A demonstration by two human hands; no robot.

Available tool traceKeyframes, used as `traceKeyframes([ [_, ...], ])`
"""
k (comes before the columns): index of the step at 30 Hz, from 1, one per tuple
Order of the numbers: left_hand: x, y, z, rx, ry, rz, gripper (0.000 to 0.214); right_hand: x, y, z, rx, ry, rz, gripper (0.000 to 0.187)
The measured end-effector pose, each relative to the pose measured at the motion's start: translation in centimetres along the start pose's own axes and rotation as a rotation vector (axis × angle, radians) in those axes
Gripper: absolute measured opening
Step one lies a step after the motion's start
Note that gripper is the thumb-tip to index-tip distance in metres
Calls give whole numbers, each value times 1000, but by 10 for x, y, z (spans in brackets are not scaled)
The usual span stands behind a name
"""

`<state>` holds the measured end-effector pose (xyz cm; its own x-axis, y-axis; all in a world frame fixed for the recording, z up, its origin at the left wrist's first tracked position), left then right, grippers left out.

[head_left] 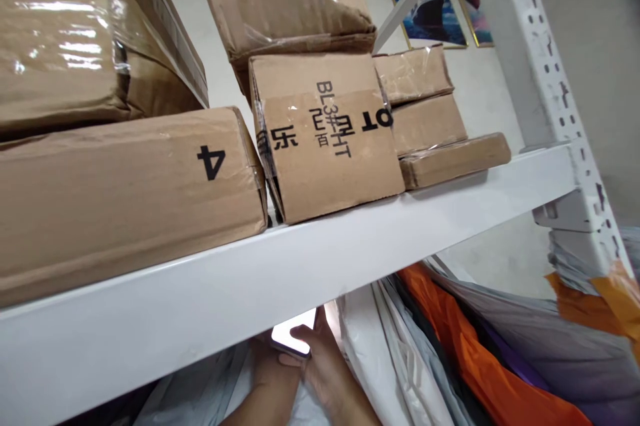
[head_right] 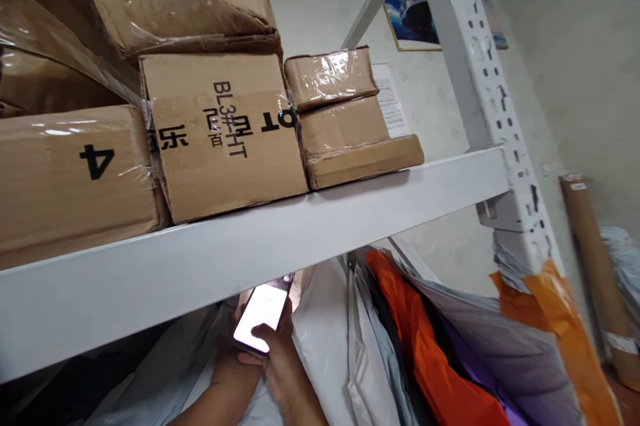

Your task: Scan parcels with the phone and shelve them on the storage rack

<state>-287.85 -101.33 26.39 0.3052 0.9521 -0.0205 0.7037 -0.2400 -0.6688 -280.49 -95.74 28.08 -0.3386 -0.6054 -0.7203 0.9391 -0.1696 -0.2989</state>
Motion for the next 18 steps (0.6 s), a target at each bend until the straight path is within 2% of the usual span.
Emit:
traceKeyframes([
  [3,0,1,7,-24,-106,-13,41,0,1,0,11,22,-12,77],
  [11,-4,1,7,32,-159,3,41,2,-2,-1,31,32,-17,79],
  [18,-6,2,9,-72,-149,38,47,1,1,-1,38,39,5,80],
])
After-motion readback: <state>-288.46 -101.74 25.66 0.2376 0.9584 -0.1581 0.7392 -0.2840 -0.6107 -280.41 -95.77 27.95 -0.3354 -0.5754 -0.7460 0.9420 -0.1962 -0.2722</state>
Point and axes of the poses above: each hand's wrist, its own y-axis away from the middle knuckle, its own z-axis out of the palm, x = y × z, the point moved 5 cm from there along -y, towards the middle knuckle, and after that the axes turned 1 degree about y, right-handed, at the moved point
